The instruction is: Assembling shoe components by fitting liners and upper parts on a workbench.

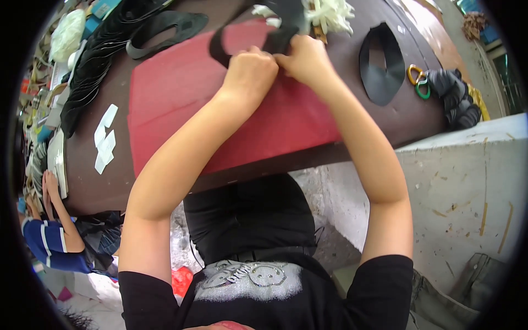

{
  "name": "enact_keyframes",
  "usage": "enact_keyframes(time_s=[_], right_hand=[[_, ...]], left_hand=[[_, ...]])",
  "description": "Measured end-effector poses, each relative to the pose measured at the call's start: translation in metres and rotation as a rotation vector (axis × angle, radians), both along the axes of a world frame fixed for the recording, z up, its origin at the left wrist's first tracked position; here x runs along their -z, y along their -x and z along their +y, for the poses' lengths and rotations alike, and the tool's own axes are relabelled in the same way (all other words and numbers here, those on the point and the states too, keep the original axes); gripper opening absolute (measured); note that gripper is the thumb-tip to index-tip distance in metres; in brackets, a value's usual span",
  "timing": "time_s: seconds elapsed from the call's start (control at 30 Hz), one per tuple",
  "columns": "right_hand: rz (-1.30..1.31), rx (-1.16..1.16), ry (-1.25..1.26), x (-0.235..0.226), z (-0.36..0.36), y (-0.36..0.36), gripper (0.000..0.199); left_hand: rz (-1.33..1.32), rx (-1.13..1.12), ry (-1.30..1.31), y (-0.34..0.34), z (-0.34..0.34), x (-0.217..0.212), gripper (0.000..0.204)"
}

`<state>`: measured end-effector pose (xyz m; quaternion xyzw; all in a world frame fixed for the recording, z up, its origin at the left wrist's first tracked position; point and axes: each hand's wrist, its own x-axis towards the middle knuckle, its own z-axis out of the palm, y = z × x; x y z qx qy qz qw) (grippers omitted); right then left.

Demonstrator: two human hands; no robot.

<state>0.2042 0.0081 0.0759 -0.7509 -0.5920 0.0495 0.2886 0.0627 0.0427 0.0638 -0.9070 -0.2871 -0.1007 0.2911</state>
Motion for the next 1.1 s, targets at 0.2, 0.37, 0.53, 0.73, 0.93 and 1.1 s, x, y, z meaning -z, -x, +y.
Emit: enact_keyframes(time_s=[0.2,0.37,0.53,0.73,0.93,1.1], right_hand=[[-0.19,-0.407,-0.329,-0.061,-0.057,0.065,0.032],[-0.218,-0.916,-0.269,-0.023,-0.035,0.12,0.054],[-0.219,-1.016,-0.057,0.005,-0.043,0.164,0.06],[-0.311,-1.068,-0.032,0.003,-0.043,0.191,0.061],[-0.374,-1.073,0.006,0.002,-0.041,0.211,0.064],[-0.348,-1.204,0.094,0.004,-0.044,0.224,0.063]], left_hand=[[0.007,0.325,0.141,0.155,-0.003,-0.033,0.014],[0.166,0.207,0.125,0.257,-0.033,-0.044,0.017],[0.13,0.122,0.085,0.336,-0.067,-0.023,0.021],[-0.053,0.01,0.384,0.34,-0.071,-0.023,0.032],[-0.096,0.065,0.479,0.348,-0.069,-0.012,0.042],[-0.212,0.033,0.521,0.373,-0.087,0.008,0.041]])
